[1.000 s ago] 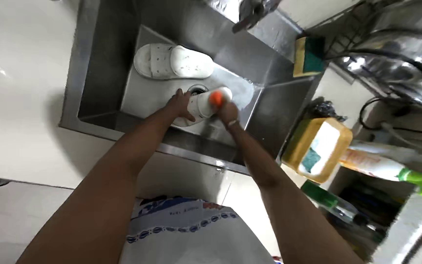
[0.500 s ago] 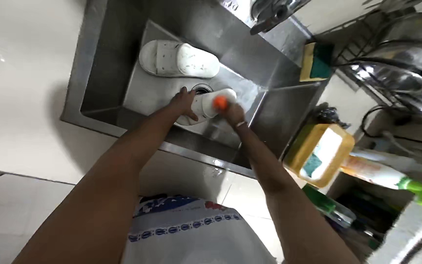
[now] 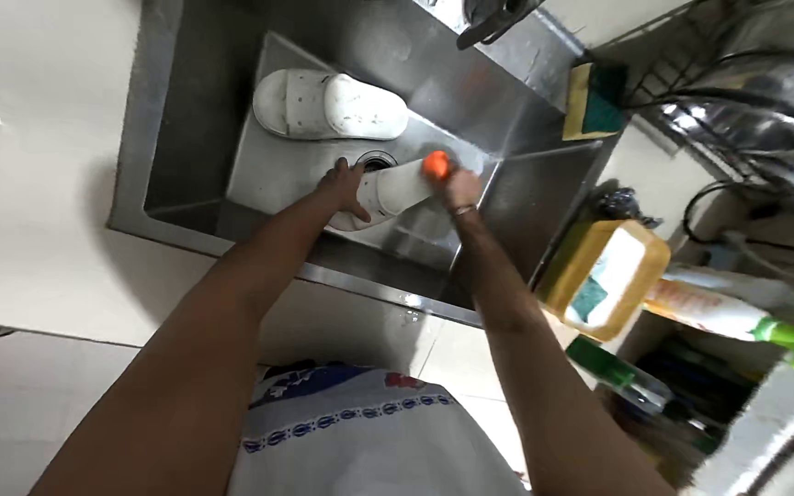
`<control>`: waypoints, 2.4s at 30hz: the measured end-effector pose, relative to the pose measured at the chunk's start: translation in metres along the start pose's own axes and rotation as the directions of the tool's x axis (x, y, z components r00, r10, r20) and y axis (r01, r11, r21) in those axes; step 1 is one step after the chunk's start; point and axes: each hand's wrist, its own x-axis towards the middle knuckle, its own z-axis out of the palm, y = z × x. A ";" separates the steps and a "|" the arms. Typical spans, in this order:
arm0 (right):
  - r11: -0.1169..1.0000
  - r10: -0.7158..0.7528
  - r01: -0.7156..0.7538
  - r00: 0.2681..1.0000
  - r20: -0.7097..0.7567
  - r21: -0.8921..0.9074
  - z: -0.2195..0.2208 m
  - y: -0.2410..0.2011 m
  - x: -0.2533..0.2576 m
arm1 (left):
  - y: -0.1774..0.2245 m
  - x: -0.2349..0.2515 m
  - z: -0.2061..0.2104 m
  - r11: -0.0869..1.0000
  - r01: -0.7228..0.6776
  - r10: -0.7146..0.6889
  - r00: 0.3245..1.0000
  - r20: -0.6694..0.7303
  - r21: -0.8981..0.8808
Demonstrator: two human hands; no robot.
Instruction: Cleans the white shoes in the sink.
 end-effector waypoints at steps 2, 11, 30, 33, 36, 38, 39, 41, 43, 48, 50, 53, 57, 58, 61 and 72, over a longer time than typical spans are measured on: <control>0.977 -0.194 0.199 0.979 0.068 -0.080 0.024 -0.008 -0.013 | -0.001 0.003 0.000 1.000 -0.008 0.008 1.000 -0.011 -0.007; 0.996 -0.082 0.080 0.995 0.058 0.040 0.032 -0.001 -0.015 | -0.003 0.003 0.003 1.000 0.007 -0.007 1.000 -0.001 0.004; 0.991 0.112 -0.107 0.992 -0.060 0.077 0.006 0.018 0.005 | 0.000 -0.002 0.006 1.000 0.000 0.000 1.000 -0.001 -0.002; 0.997 -0.033 0.032 0.999 0.019 0.064 0.028 -0.010 -0.020 | 0.002 0.001 0.003 1.000 -0.004 0.004 1.000 -0.009 -0.003; 0.994 0.038 -0.038 0.999 0.006 0.100 0.029 0.012 -0.002 | 0.001 -0.004 0.004 1.000 0.012 -0.012 1.000 0.008 0.013; 0.944 0.278 -0.259 0.958 -0.071 0.204 0.010 0.041 0.014 | 0.004 -0.006 0.008 1.000 0.011 -0.011 1.000 0.009 0.002; 0.911 0.366 -0.337 0.927 -0.086 0.239 0.006 0.048 0.022 | 0.002 -0.003 0.005 1.000 0.010 -0.010 1.000 -0.007 0.002; 0.860 0.462 -0.429 0.885 -0.064 0.277 0.009 0.058 0.016 | -0.001 -0.001 0.004 1.000 0.003 -0.003 1.000 -0.013 0.004; 0.870 0.466 -0.442 0.882 -0.071 0.218 0.010 0.057 0.005 | 0.001 0.000 0.005 1.000 0.001 -0.002 1.000 -0.002 -0.010; 0.978 -0.153 0.195 0.915 -0.374 0.077 0.027 0.038 -0.001 | 0.001 0.001 0.003 1.000 -0.004 0.004 1.000 0.006 0.012; 0.913 -0.321 0.374 0.906 -0.277 0.163 0.040 0.039 0.012 | 0.002 0.000 0.003 1.000 0.002 -0.002 1.000 0.011 0.010; 0.876 -0.369 0.444 0.868 -0.331 0.188 0.053 0.043 0.025 | 0.000 0.002 0.001 1.000 0.003 -0.003 1.000 0.009 0.007; 0.868 -0.388 0.464 0.857 -0.340 0.178 0.057 0.045 0.023 | -0.001 0.003 0.003 1.000 0.000 -0.001 1.000 0.010 0.010; 0.869 -0.392 0.462 0.861 -0.324 0.176 0.056 0.045 0.023 | -0.001 0.003 0.002 1.000 0.003 -0.004 1.000 0.010 0.009; 0.867 -0.422 0.480 0.851 -0.312 0.135 0.057 0.046 0.025 | -0.001 0.003 0.003 1.000 0.008 -0.008 1.000 0.016 0.008; 0.857 -0.448 0.506 0.824 -0.347 0.096 0.058 0.048 0.026 | -0.001 0.003 0.002 1.000 0.011 -0.011 1.000 0.021 -0.007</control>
